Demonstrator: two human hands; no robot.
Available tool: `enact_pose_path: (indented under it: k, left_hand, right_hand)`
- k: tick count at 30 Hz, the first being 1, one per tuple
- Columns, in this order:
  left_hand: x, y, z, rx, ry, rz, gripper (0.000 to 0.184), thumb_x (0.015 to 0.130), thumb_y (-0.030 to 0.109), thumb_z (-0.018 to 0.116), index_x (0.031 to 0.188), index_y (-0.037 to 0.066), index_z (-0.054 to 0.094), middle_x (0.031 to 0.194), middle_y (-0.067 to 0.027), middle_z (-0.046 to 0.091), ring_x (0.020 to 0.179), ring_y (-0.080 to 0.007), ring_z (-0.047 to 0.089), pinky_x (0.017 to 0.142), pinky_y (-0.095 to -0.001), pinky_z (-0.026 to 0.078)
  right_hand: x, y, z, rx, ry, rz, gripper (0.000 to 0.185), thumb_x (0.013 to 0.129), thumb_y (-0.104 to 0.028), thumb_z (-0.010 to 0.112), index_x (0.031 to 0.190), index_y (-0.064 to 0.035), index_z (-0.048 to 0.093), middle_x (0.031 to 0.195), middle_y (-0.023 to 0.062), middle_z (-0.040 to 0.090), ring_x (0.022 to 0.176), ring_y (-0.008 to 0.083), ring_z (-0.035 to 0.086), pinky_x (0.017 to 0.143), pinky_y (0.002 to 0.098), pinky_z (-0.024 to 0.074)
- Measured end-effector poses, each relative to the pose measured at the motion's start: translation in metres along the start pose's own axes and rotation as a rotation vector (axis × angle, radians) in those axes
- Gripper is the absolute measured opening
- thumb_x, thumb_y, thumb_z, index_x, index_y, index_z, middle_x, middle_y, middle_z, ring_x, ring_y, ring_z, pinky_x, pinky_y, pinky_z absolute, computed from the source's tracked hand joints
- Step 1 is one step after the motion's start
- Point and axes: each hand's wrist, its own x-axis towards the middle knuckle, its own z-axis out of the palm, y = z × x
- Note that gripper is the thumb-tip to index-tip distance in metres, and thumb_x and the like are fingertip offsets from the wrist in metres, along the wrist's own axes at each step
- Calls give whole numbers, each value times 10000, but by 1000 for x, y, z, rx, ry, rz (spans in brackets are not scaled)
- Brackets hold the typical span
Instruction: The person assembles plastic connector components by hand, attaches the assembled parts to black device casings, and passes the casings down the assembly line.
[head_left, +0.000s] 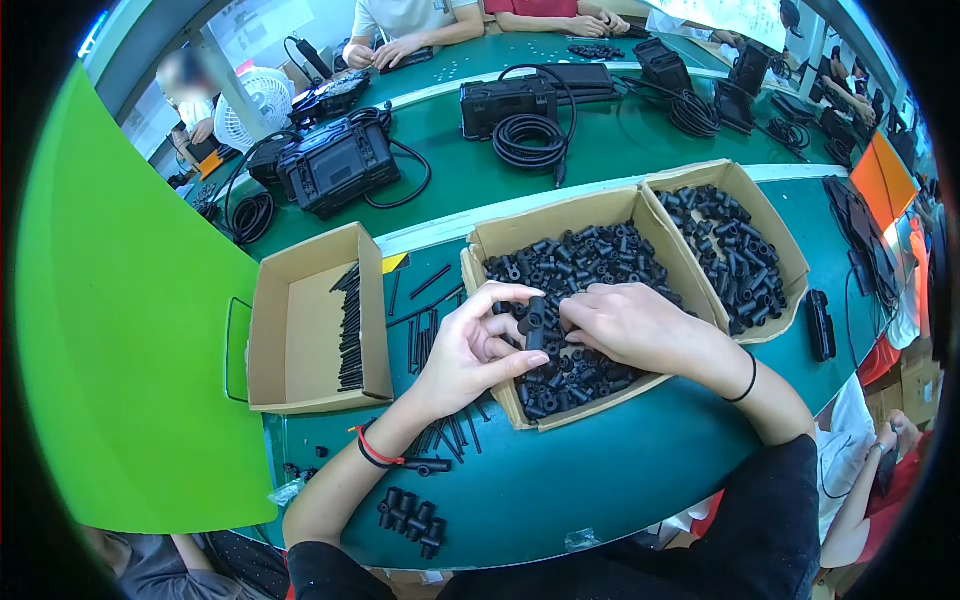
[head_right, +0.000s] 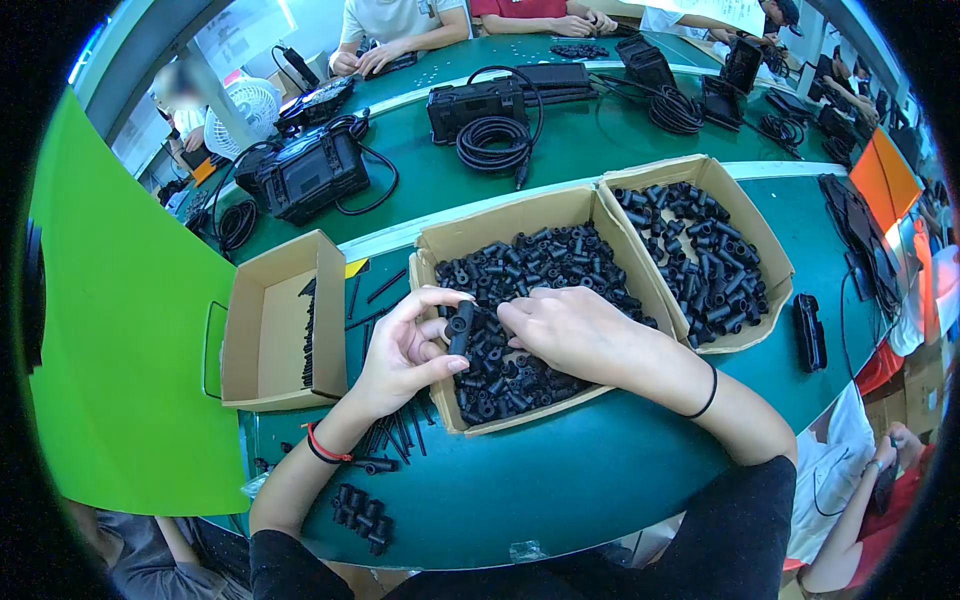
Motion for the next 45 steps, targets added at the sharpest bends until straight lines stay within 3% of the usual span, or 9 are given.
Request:
enact_pose_path:
  k: [10,28,35,45]
  left_hand:
    - [0,0,0,29,1,11,562,820,-88,701,1316,-8,448,1097,-63,548,901,-82,590,730,-188,544]
    - [-1,1,-1,44,-7,-24,576,815,-78,713,1322,-4,451,1131,-54,503,913,-83,589,726,-181,539]
    - [-1,2,0,18,-20,-4,568,816,-95,703,1318,-9,451,1109,-57,516,908,-82,599,731,-184,538]
    - [-1,-2,-1,38,-10,8,565,819,-80,706,1321,-7,457,1206,-74,469,918,-88,590,744,-186,545]
  right_hand:
    - [-1,0,1,-30,3,51,186,859,-188,651,880,-26,561,783,94,616,817,283,650,671,384,551]
    - [0,3,3,-67,-19,-52,141,860,-161,639,889,-28,602,816,85,613,814,252,652,672,367,557]
    - [-1,1,3,-32,33,-28,180,879,-176,635,843,-25,544,775,104,599,768,279,643,647,383,542]
    - [-2,3,5,-2,14,21,204,885,-207,634,853,-25,547,786,115,583,784,300,626,686,410,522]
